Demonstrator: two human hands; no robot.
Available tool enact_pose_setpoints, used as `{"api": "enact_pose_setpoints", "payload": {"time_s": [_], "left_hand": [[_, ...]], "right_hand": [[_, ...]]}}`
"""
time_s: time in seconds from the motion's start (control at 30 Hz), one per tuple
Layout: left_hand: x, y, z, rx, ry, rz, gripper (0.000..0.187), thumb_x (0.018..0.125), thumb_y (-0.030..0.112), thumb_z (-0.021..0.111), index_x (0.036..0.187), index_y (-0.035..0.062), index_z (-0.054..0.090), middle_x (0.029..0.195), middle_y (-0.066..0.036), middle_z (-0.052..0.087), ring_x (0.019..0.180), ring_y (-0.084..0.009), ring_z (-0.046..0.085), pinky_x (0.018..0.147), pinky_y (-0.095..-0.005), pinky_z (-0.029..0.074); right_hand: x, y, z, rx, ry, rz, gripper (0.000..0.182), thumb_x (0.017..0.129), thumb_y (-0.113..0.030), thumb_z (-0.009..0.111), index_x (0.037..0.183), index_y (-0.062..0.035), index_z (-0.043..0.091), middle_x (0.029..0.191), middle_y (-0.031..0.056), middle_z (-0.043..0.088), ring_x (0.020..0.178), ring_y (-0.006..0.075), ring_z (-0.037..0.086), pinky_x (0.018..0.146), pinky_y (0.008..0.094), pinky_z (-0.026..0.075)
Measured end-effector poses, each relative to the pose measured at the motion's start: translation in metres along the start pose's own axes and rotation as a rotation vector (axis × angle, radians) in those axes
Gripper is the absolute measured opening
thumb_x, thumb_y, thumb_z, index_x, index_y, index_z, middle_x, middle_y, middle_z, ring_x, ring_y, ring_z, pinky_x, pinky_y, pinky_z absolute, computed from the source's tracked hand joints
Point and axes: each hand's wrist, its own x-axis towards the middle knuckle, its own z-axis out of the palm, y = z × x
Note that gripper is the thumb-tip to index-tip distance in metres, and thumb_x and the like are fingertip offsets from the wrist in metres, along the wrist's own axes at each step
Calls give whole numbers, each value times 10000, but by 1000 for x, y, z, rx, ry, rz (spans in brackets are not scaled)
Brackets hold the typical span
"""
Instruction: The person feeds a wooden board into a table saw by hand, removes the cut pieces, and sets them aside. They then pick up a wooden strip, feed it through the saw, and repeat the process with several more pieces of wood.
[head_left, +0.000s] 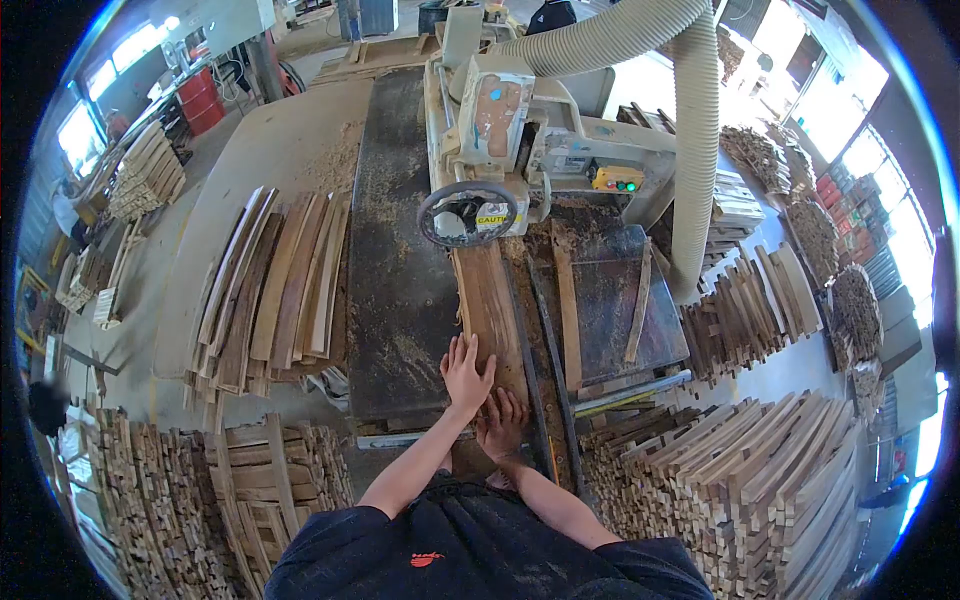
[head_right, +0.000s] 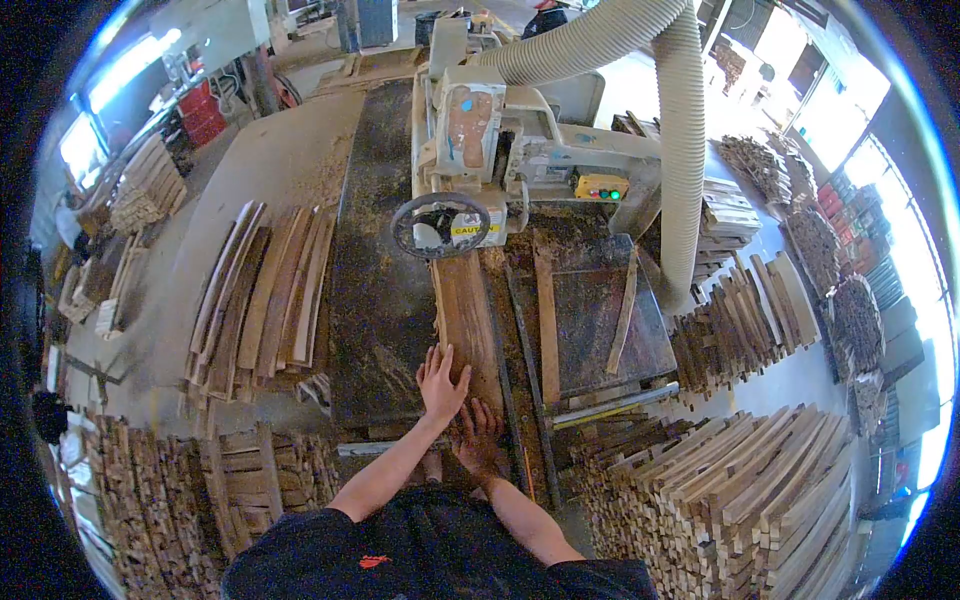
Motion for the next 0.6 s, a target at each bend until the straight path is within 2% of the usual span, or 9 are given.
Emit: {"api": "enact_pose_setpoints", "payload": {"time_s": [0.6], "left_hand": [[0, -2, 2, 14, -17, -1, 607, 963, 399, 632, 1473, 96, 502, 1524, -190, 459, 1446, -349, 379, 1171, -498, 269]], "right_hand": [[3, -2, -5, -27, -33, -2, 468, 1032, -414, 426, 1385, -134, 549, 1445, 131, 469, 1362, 347, 407, 1136, 550, 254]]}}
